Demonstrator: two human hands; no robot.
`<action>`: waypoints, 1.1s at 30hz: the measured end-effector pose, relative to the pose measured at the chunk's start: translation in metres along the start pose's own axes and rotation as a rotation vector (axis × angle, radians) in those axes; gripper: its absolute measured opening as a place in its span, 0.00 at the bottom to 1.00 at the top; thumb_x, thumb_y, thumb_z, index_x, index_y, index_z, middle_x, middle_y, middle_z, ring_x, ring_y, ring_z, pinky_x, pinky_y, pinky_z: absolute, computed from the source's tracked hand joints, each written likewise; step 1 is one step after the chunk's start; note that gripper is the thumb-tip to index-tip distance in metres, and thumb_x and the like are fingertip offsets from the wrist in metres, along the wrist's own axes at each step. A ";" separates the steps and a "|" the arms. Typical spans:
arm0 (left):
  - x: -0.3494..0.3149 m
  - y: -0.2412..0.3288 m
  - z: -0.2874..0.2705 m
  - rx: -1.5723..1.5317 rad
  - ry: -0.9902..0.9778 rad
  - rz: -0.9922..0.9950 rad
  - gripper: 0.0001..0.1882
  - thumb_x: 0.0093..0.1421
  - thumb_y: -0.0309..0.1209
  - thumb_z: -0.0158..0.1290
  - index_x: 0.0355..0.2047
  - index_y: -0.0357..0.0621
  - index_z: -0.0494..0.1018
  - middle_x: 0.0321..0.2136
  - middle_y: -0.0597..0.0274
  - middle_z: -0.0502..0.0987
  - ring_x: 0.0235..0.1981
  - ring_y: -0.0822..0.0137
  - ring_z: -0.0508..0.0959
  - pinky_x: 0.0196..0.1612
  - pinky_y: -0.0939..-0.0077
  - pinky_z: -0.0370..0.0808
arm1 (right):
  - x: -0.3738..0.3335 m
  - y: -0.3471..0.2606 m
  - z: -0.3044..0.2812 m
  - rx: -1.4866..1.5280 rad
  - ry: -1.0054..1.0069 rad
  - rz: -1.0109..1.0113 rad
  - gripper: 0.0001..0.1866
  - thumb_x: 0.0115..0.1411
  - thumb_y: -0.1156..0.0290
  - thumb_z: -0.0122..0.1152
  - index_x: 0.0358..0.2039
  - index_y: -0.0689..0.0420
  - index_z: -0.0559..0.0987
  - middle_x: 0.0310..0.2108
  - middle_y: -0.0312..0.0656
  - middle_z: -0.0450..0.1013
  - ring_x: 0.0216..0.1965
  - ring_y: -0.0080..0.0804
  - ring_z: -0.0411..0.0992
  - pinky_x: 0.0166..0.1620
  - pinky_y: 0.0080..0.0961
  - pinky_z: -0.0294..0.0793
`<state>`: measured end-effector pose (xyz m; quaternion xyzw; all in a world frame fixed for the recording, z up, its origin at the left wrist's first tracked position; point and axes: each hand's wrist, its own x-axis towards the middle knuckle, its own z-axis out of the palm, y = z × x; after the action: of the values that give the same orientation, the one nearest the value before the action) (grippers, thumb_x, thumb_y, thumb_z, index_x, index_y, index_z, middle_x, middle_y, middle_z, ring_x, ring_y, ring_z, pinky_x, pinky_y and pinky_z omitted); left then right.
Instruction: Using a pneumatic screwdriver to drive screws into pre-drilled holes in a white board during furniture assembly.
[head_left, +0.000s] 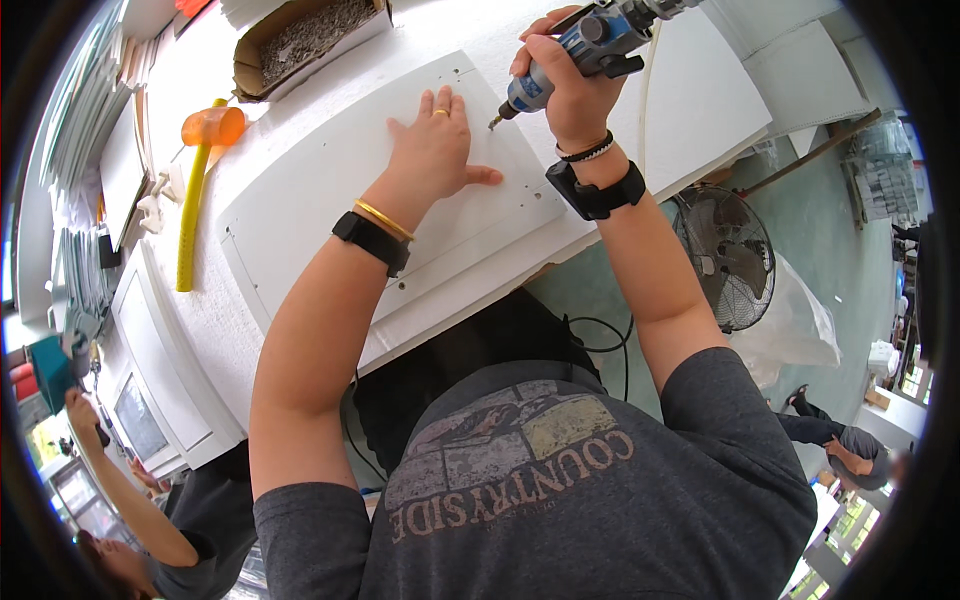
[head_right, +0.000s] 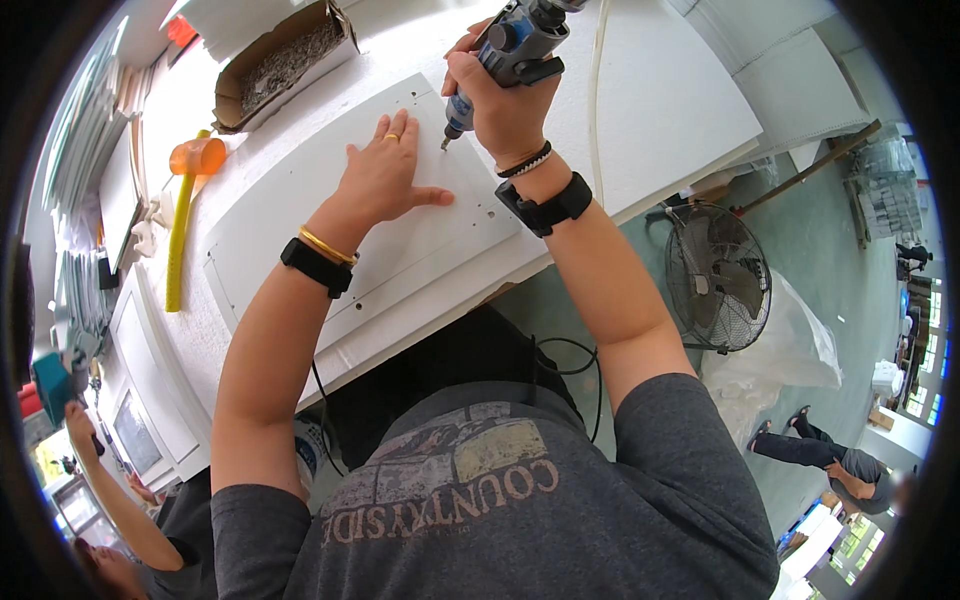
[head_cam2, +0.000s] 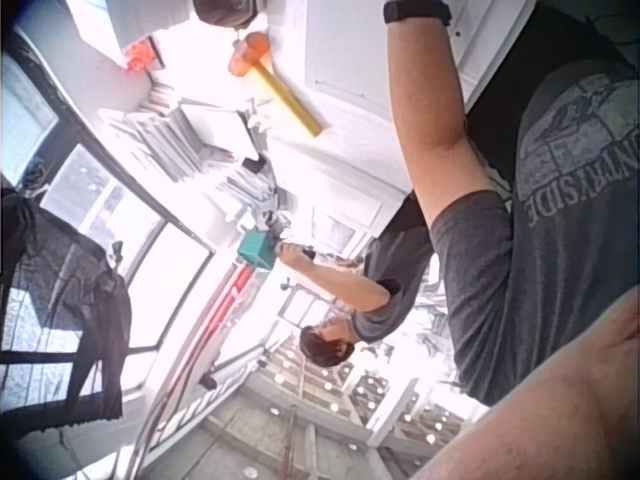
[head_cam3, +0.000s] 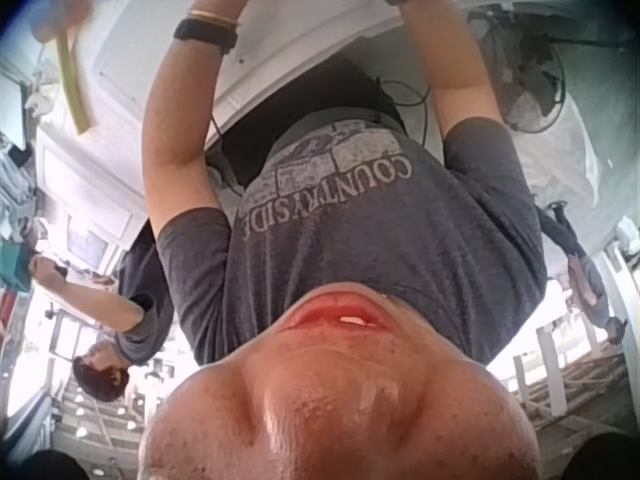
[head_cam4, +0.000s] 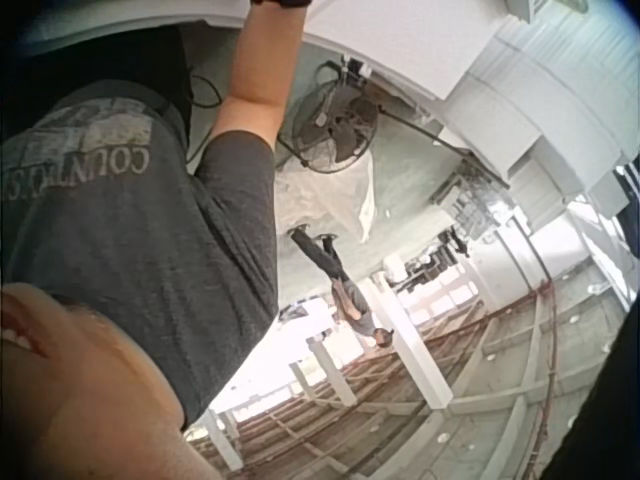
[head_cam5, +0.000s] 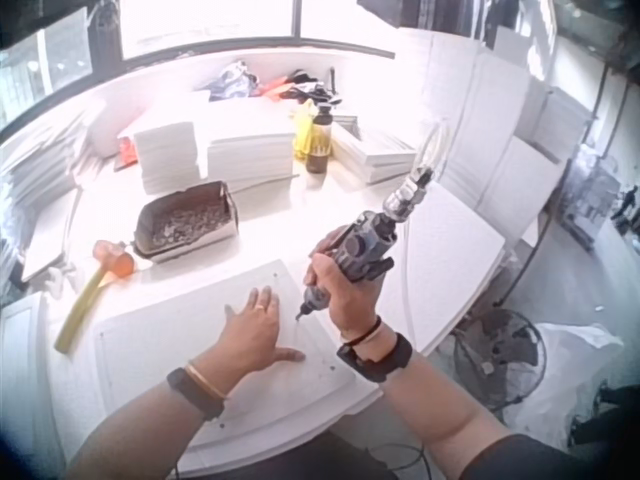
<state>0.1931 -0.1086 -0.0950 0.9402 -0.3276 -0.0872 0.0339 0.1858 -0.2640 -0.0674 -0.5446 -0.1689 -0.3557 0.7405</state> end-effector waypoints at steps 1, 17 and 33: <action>0.000 0.000 0.000 0.002 0.004 0.002 0.60 0.37 0.62 0.59 0.59 0.30 0.50 0.61 0.44 0.51 0.63 0.50 0.51 0.53 0.36 0.57 | 0.000 -0.001 0.001 0.000 -0.001 0.004 0.06 0.50 0.80 0.58 0.30 0.61 0.71 0.21 0.38 0.71 0.18 0.25 0.72 0.25 0.21 0.73; -0.001 0.002 -0.002 -0.017 0.011 -0.003 0.60 0.37 0.61 0.60 0.58 0.29 0.50 0.61 0.43 0.51 0.63 0.50 0.51 0.53 0.34 0.57 | -0.001 -0.019 0.013 -0.181 -0.039 0.159 0.05 0.50 0.81 0.54 0.28 0.59 0.70 0.20 0.34 0.68 0.18 0.18 0.66 0.23 0.14 0.65; -0.001 0.001 0.000 -0.025 0.023 -0.001 0.61 0.36 0.61 0.61 0.58 0.28 0.50 0.61 0.43 0.51 0.63 0.49 0.52 0.52 0.33 0.57 | 0.007 -0.013 0.026 -0.311 -0.202 0.178 0.04 0.48 0.80 0.55 0.26 0.60 0.72 0.20 0.33 0.68 0.20 0.17 0.65 0.25 0.14 0.66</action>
<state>0.1916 -0.1084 -0.0946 0.9407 -0.3259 -0.0807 0.0494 0.1847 -0.2446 -0.0446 -0.6981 -0.1366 -0.2540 0.6554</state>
